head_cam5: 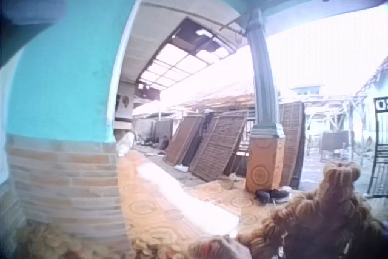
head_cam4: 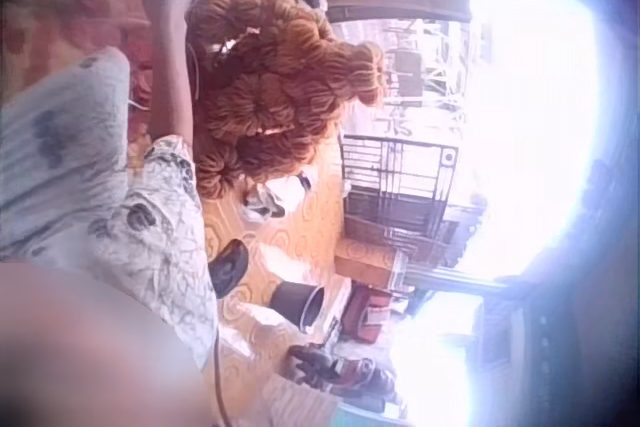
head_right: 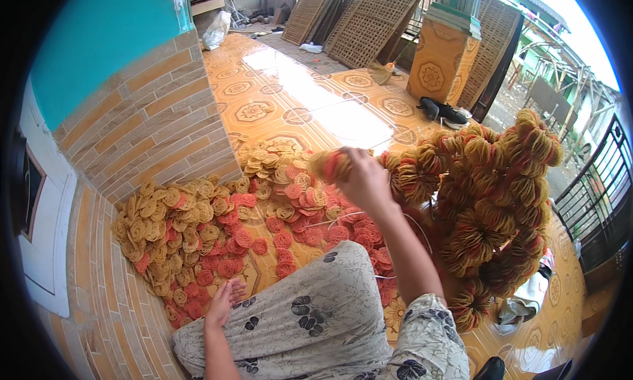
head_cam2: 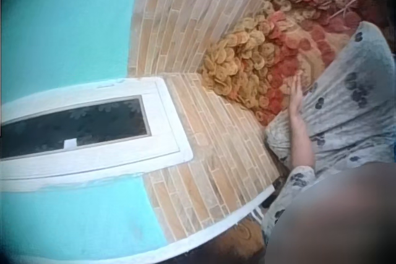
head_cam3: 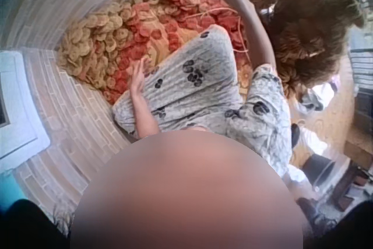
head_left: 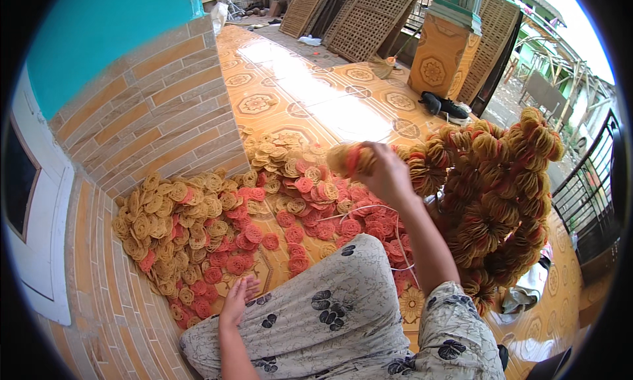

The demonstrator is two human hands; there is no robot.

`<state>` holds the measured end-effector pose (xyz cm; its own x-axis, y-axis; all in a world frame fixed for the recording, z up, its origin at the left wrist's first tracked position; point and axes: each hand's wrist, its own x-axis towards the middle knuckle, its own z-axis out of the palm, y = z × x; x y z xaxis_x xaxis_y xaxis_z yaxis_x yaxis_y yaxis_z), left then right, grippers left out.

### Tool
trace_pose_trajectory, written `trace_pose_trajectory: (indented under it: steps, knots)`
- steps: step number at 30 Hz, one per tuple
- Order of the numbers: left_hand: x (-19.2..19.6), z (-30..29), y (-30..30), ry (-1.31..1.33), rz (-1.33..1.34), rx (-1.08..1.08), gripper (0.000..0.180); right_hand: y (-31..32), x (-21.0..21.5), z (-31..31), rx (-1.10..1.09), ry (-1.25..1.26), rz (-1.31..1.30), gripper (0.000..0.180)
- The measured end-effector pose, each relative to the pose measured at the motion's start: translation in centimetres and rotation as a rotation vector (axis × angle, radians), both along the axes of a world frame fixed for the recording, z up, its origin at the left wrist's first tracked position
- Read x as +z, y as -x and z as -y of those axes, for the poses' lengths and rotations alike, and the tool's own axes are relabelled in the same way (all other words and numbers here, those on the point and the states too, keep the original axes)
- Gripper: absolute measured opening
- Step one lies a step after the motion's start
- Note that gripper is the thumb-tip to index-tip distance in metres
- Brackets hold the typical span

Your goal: The person sits on the floor and assembles decorative flower-like items by threading a white string through them. They pick up individual items from a large pile, thread the string through each one, and place the assembled items into a growing bundle.

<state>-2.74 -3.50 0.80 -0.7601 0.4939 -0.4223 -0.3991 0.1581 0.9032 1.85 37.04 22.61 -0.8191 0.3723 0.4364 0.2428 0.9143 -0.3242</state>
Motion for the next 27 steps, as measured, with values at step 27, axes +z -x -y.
trace_pose_trajectory:
  steps: [27]
  knots:
    - [-1.0, -2.3, 1.5, 0.361, -0.682, 0.004, 0.018, -45.0, -8.0, -12.6, -1.133, 0.261, 0.619, 0.062]
